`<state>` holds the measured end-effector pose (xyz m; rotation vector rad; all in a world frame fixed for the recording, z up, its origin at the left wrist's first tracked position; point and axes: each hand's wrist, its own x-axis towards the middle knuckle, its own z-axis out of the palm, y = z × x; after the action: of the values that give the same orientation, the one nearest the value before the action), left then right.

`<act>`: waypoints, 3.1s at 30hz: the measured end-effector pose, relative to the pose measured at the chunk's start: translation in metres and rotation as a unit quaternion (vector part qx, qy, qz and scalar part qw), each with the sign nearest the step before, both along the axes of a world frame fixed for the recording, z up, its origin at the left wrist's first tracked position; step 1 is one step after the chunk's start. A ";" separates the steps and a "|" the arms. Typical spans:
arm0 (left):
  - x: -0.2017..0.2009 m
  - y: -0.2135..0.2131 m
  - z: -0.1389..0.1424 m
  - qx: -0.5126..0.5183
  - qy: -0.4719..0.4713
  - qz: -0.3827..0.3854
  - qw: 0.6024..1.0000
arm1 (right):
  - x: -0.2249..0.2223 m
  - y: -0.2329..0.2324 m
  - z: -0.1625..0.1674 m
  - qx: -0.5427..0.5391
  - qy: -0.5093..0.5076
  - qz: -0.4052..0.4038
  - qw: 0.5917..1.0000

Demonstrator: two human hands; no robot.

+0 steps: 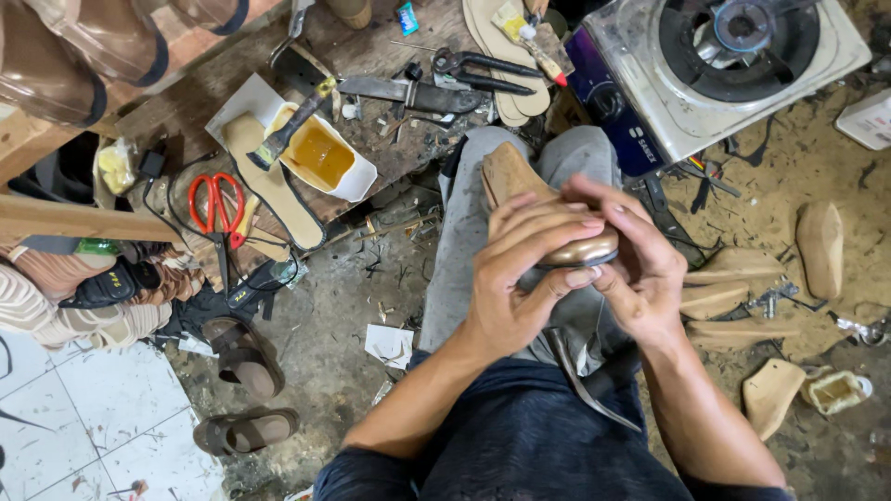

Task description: The person assembles a slipper by attaching a black sole to a metallic upper using a curved hammer. They repeatedly tap the sole edges to secure it, inspect the fit, and apply adhesive with a small stick to the seam. The finished slipper is placed on a nearby shelf.

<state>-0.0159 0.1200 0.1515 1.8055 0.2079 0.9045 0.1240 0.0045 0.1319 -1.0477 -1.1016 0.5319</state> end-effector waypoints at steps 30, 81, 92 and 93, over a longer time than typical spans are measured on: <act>0.077 0.070 -0.059 -0.591 -0.278 -0.217 0.725 | 0.015 -0.001 0.010 -0.004 0.018 0.046 0.999; 0.076 0.049 -0.093 -0.487 -0.030 -0.170 0.856 | 0.028 -0.020 -0.040 0.026 0.629 0.305 0.714; 0.015 0.041 -0.180 -0.500 -0.095 -0.110 0.854 | 0.302 0.023 0.017 -0.290 0.367 -0.034 0.883; 0.015 0.042 -0.185 -0.504 -0.098 -0.113 0.851 | 0.315 0.032 0.018 -0.318 0.354 -0.059 0.877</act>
<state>-0.0009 0.1616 -0.0332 0.7274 0.2664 0.6106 0.4387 0.0369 0.1494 -1.3122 -0.1910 1.1170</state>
